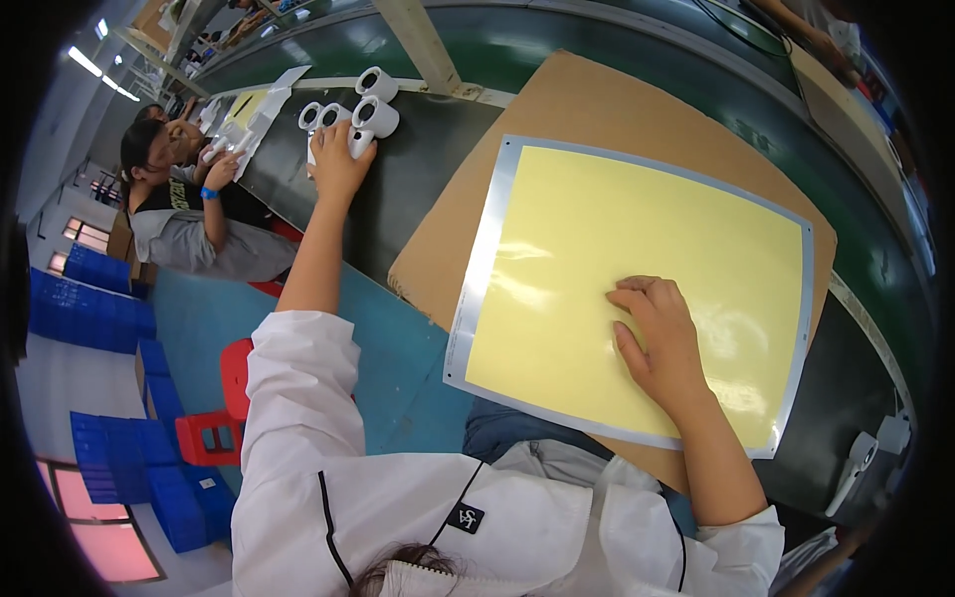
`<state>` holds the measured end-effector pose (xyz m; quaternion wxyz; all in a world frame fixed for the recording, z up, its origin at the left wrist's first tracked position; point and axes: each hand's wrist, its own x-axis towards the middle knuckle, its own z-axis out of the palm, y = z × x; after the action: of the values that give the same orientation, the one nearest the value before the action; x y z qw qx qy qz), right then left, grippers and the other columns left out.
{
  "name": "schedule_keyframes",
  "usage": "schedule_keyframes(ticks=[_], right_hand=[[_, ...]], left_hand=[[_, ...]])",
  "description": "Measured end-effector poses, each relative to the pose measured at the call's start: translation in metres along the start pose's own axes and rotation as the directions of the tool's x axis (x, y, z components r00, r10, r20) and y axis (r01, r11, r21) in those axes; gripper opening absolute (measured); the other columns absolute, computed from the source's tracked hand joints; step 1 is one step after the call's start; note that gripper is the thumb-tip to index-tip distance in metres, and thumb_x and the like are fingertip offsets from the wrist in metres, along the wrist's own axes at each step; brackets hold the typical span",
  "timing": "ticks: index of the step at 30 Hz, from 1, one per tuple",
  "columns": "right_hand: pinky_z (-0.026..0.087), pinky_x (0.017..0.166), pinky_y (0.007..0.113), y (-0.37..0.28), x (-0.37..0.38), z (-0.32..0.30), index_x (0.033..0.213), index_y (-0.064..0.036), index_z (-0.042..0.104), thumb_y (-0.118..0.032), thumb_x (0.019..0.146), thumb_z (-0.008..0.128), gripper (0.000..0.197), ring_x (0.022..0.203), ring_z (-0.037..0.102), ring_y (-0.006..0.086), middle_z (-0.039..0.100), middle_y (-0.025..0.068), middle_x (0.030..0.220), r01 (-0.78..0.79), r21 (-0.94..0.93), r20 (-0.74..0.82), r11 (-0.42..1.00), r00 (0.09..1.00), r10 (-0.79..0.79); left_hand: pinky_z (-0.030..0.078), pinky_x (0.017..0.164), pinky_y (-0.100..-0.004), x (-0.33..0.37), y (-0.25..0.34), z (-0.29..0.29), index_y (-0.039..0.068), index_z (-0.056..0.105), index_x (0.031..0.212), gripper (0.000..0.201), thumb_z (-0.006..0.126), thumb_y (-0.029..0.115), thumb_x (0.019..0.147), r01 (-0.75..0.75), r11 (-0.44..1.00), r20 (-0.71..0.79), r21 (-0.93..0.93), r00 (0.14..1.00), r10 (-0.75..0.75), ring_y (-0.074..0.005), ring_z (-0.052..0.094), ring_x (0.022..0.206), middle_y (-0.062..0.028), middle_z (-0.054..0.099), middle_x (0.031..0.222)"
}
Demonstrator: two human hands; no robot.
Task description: The person applies adhesive stickers onto the bottom of a handheld fan by hand, presses them flat, and organizes handheld fans on the conveyor table.
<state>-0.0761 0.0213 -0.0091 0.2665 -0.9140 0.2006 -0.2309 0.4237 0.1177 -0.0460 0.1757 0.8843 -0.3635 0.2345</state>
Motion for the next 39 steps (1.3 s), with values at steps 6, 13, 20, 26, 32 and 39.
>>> schedule_keyframes(ticks=[6, 13, 20, 26, 32, 39], right_hand=[[0.045, 0.09, 0.041, 0.001, 0.0, 0.004, 0.108, -0.0054, 0.061, -0.003, 0.077, 0.065, 0.032, 0.106, 0.055, 0.0329, 0.059, 0.0124, 0.113, 0.002, -0.062, -0.004, 0.998, 1.0, -0.003], [0.045, 0.089, 0.042, 0.001, 0.002, 0.01, 0.107, -0.0054, 0.062, -0.002, 0.076, 0.065, 0.032, 0.104, 0.055, 0.0327, 0.06, 0.0122, 0.11, -0.037, -0.087, -0.011, 0.996, 0.999, 0.036], [0.046, 0.087, 0.04, -0.003, 0.008, 0.012, 0.104, -0.0045, 0.063, 0.002, 0.074, 0.064, 0.03, 0.102, 0.057, 0.0322, 0.059, 0.0133, 0.106, -0.085, -0.091, -0.024, 0.992, 0.996, 0.083], [0.048, 0.084, 0.039, -0.003, 0.009, 0.016, 0.101, -0.003, 0.062, 0.006, 0.075, 0.061, 0.028, 0.099, 0.058, 0.0325, 0.057, 0.0155, 0.102, -0.138, -0.096, -0.057, 0.986, 0.989, 0.133], [0.049, 0.084, 0.037, -0.005, 0.012, 0.023, 0.1, -0.0008, 0.06, 0.008, 0.077, 0.057, 0.025, 0.097, 0.057, 0.0323, 0.054, 0.0168, 0.101, -0.21, -0.088, -0.082, 0.974, 0.976, 0.203], [0.047, 0.08, 0.036, -0.008, 0.006, 0.017, 0.097, -0.0018, 0.058, 0.008, 0.078, 0.054, 0.022, 0.092, 0.056, 0.0311, 0.053, 0.0151, 0.096, -0.239, -0.169, -0.135, 0.956, 0.967, 0.218]], left_hand=[[0.035, 0.095, -0.0733, 0.019, -0.013, 0.008, 0.019, 0.054, 0.123, 0.054, 0.077, 0.023, 0.075, 0.02, 0.997, 0.01, 0.079, 1.0, -0.021, -0.0317, 0.037, 0.138, -0.0012, 0.055, 0.131], [0.032, 0.096, -0.0767, 0.028, -0.047, 0.025, 0.02, 0.051, 0.127, 0.055, 0.074, 0.015, 0.078, 0.023, 0.988, -0.022, 0.151, 1.0, -0.02, -0.0325, 0.034, 0.141, -0.0006, 0.054, 0.136], [0.03, 0.094, -0.081, 0.058, -0.085, 0.035, 0.021, 0.051, 0.128, 0.054, 0.073, 0.014, 0.08, 0.076, 0.984, -0.018, 0.164, 0.997, -0.074, -0.0336, 0.034, 0.14, 0.0003, 0.054, 0.136], [0.029, 0.094, -0.0813, 0.081, -0.12, 0.05, 0.022, 0.053, 0.127, 0.05, 0.073, 0.016, 0.081, 0.114, 0.977, -0.031, 0.178, 0.993, -0.11, -0.0335, 0.035, 0.14, 0.0001, 0.056, 0.133], [0.027, 0.101, -0.0753, 0.083, -0.148, 0.052, 0.025, 0.055, 0.128, 0.055, 0.076, 0.021, 0.078, 0.071, 0.988, -0.081, 0.136, 0.995, -0.06, -0.0303, 0.035, 0.141, 0.0023, 0.058, 0.136], [0.028, 0.098, -0.076, 0.088, -0.126, 0.085, 0.027, 0.058, 0.126, 0.054, 0.076, 0.035, 0.076, 0.027, 0.993, -0.172, 0.112, 0.985, -0.007, -0.0273, 0.04, 0.138, -0.001, 0.06, 0.133]])
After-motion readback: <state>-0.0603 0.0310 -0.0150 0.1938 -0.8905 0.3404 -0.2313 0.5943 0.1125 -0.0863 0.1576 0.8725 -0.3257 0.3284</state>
